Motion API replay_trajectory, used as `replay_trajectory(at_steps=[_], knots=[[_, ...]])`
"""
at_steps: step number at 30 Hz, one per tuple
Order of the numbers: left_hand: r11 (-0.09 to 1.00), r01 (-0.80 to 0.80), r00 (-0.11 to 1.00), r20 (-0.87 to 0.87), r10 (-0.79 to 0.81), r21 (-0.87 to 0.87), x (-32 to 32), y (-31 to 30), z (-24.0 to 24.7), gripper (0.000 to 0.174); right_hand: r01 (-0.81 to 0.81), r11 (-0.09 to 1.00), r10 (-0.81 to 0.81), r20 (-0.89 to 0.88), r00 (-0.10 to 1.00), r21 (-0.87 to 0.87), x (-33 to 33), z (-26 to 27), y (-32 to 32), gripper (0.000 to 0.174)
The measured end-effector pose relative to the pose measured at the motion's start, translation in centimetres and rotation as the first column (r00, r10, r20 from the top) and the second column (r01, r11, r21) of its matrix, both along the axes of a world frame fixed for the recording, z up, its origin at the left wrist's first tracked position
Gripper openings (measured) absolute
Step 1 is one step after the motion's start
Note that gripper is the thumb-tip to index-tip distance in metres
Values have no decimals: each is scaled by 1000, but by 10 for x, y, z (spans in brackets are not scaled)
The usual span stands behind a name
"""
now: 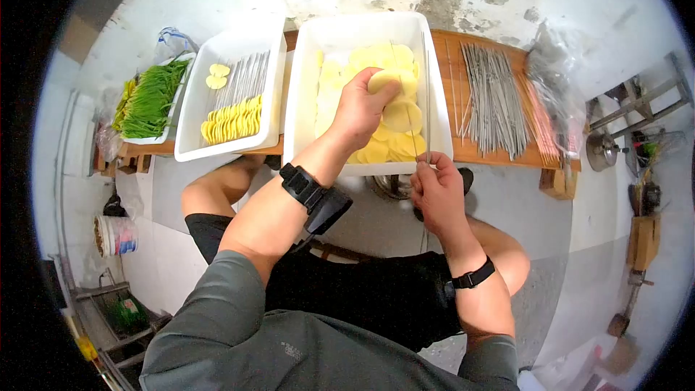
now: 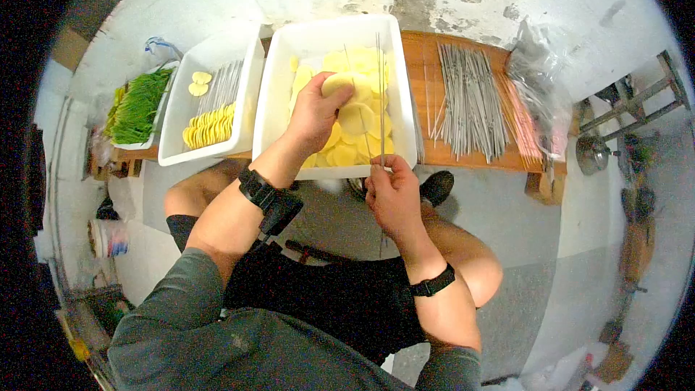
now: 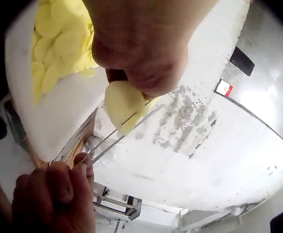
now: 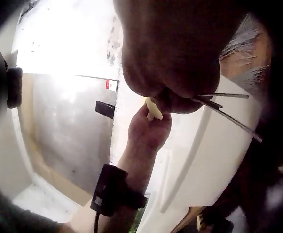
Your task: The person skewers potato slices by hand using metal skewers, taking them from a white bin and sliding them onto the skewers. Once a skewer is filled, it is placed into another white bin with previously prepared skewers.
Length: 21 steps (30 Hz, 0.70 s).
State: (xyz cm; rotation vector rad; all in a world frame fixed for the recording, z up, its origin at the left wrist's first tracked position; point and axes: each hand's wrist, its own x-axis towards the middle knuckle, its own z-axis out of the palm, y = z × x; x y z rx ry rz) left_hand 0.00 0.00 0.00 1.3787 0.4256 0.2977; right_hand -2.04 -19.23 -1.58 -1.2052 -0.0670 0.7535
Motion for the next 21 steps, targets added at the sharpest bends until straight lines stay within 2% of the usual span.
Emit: replay_trajectory(at_steps=[3, 6, 8, 11, 15, 17, 21], knots=[[992, -12, 998, 67, 21, -127, -2, -12, -2, 29, 23, 1000, -22, -63, 998, 9, 0, 4, -8, 10], [989, -21, 995, 97, 35, -148, -4, -13, 6, 26, 74, 997, -75, -83, 994, -8, 3, 4, -5, 9], [924, 76, 995, 93, -44, -374, -10, -18, 12, 29, 64, 996, -56, -118, 991, 62, 5, 5, -7, 9], [942, 151, 988, 67, -137, -301, -12, -15, 5, 28, 69, 993, -59, -107, 992, 93, 7, 3, -6, 9], [960, 159, 987, 10, -161, -231, -16, -9, 0, 24, 90, 992, -80, -111, 991, 88, 7, 1, -5, 8], [973, 121, 982, -121, -146, -194, -17, -7, 4, 23, 89, 990, -77, -114, 991, 107, 8, 0, -4, 8], [966, 114, 986, -91, -138, -234, -18, -6, 3, 20, 85, 988, -70, -119, 990, 127, 8, 3, -3, 8]])
